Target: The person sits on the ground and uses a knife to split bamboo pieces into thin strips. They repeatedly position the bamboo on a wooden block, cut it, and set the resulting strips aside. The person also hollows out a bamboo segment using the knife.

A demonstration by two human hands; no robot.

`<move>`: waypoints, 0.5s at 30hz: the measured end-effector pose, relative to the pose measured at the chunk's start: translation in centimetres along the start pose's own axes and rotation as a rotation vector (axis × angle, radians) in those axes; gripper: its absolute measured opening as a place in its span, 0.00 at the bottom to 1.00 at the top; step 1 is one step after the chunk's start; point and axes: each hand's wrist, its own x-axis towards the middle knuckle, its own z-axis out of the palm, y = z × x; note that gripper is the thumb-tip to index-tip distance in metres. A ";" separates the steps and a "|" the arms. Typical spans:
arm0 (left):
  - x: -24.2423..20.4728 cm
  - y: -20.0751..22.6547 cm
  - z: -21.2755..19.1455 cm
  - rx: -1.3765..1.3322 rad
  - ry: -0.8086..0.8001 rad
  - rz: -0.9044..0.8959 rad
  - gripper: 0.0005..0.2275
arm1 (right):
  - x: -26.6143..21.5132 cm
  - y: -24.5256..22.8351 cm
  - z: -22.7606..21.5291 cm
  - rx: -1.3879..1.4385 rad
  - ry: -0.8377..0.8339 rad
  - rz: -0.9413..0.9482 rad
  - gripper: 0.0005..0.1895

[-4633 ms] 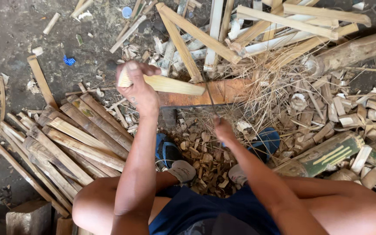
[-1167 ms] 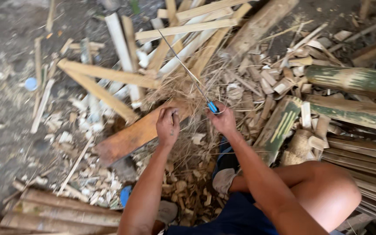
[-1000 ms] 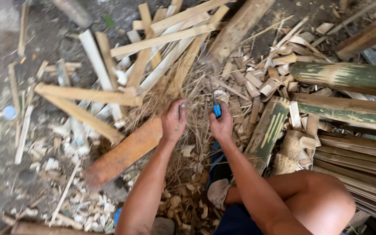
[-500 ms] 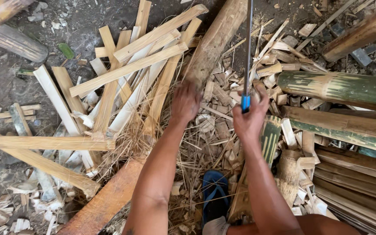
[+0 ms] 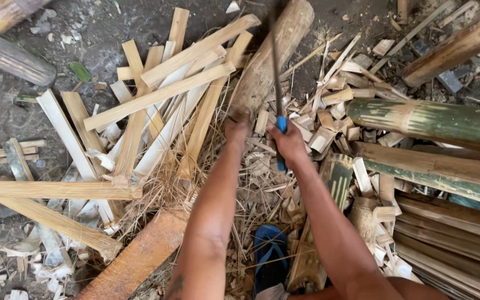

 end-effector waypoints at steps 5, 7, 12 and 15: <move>-2.8 1.4 2.5 -0.204 0.234 0.062 0.09 | 0.1 5.4 -2.9 0.134 0.182 0.032 0.11; -6.1 2.8 4.2 -0.260 0.221 0.118 0.10 | 0.6 5.9 -4.7 -0.165 0.326 -0.084 0.14; -20.9 1.3 3.7 -0.408 -0.006 0.169 0.08 | 1.4 6.2 -9.2 -0.395 0.298 -0.084 0.17; -24.4 -1.4 -0.5 -0.035 -0.217 -0.080 0.09 | 2.4 7.4 -10.9 -0.504 0.282 -0.139 0.18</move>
